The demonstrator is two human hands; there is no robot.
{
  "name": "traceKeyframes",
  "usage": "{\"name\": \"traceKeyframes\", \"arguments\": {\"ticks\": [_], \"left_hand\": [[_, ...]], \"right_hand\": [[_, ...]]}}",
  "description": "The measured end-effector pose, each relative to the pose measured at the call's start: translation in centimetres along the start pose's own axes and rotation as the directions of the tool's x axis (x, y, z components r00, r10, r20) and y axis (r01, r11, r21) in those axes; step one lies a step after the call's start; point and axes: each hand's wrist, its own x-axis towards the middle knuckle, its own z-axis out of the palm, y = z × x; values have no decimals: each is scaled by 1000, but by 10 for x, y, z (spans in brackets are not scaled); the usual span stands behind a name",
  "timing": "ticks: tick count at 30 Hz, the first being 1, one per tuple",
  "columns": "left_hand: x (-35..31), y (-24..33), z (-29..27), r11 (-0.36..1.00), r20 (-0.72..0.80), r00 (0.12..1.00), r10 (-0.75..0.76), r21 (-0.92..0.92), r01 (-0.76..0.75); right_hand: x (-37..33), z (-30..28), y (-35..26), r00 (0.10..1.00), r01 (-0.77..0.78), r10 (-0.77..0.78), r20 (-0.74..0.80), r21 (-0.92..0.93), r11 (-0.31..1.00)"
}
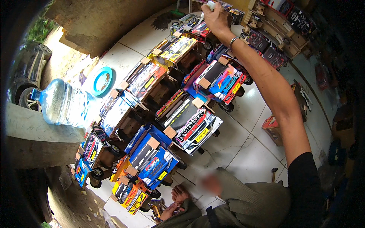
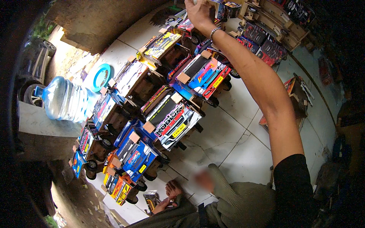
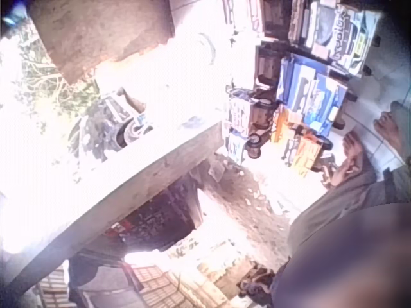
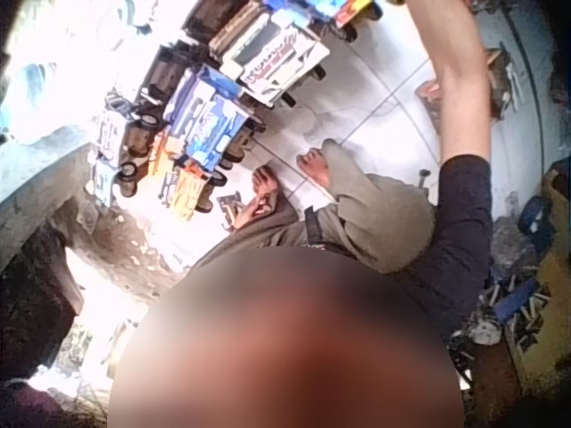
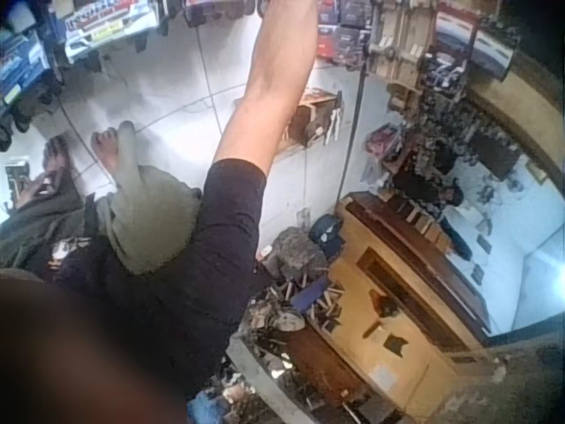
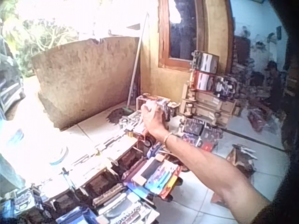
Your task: The person applies glue from a small bottle to the edges of several cardboard toy trucks arranged on the floor. The person holds the trucks steady with one hand while applying adhesive with the other, then places the bottle down and adjusts the trucks.
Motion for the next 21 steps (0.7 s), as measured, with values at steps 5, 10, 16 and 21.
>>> {"name": "traceKeyframes", "arguments": {"ticks": [5, 10, 16, 21], "left_hand": [[2, -11, 1, 994, -48, 993, 111, 0, -111], [5, -15, -3, 754, 63, 920, -387, -553, 355], [8, -26, -5, 831, 45, 938, -344, -451, 326], [10, -44, -4, 879, -56, 955, -292, -408, 245]], "right_hand": [[2, 6, 10, 996, 80, -81, -49, -18, 997], [10, 4, 19, 975, 215, -213, -69, 26, 976], [28, -12, 23, 999, 31, -29, 13, -169, 985], [40, -15, 30, 993, 102, -111, -31, -214, 971]]}}
